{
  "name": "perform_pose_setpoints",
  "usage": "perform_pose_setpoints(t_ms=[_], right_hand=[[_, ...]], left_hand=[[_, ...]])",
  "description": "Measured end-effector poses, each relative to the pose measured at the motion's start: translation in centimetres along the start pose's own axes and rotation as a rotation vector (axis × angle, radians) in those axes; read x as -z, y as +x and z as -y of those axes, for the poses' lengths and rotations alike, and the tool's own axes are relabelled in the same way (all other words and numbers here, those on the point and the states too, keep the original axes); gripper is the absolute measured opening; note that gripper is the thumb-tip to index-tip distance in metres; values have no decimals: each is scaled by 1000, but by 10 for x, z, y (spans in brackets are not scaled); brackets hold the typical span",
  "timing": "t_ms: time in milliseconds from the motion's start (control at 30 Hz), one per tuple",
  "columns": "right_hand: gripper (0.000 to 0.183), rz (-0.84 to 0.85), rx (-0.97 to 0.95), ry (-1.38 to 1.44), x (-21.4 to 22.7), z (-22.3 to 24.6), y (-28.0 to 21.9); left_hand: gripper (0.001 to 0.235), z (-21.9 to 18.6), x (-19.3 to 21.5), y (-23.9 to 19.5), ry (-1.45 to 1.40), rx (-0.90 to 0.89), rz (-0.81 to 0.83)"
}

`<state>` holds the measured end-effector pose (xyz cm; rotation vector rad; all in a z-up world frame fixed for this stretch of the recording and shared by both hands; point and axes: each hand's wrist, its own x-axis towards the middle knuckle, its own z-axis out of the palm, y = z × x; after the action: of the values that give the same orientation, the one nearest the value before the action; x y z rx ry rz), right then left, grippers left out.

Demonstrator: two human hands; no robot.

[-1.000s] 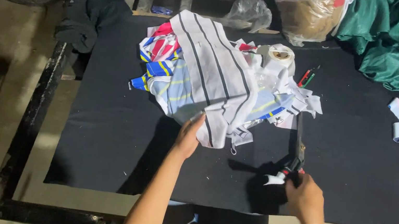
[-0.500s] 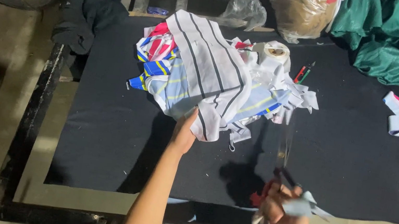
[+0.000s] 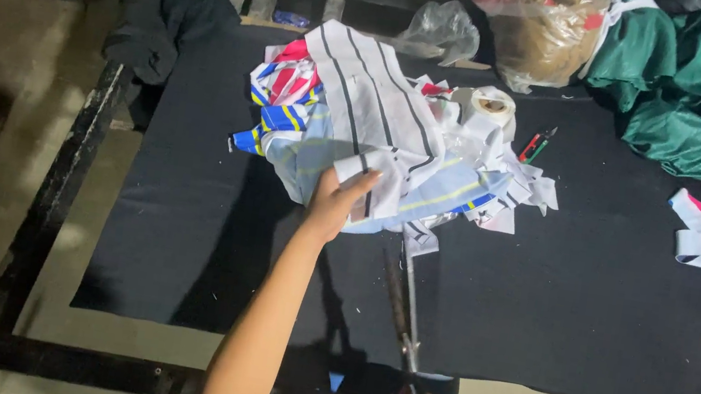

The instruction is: Cutting various fabric scraps into thin strips using large tailor scissors.

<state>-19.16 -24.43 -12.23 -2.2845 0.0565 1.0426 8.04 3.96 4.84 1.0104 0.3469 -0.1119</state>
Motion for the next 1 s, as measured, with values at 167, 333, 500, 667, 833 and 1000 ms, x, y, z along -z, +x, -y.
perform_pose_setpoints(t_ms=[167, 333, 500, 667, 833, 1000], right_hand=[[51, -103, -97, 411, -20, 5, -5], [56, 150, 83, 1233, -6, 19, 2], [62, -18, -403, 1375, 42, 94, -40], [29, 210, 255, 1470, 18, 51, -33], [41, 140, 430, 1357, -7, -4, 12], [59, 272, 622, 1249, 32, 66, -28]], left_hand=[[44, -13, -24, -8, 480, -363, 231], [44, -19, -30, -32, 522, -319, 215], [43, 22, -5, -26, 322, -180, 139], [45, 50, 18, -29, 175, -56, 228], [44, 60, 32, -23, -18, -45, 449], [49, 67, 45, -16, -55, -59, 521]])
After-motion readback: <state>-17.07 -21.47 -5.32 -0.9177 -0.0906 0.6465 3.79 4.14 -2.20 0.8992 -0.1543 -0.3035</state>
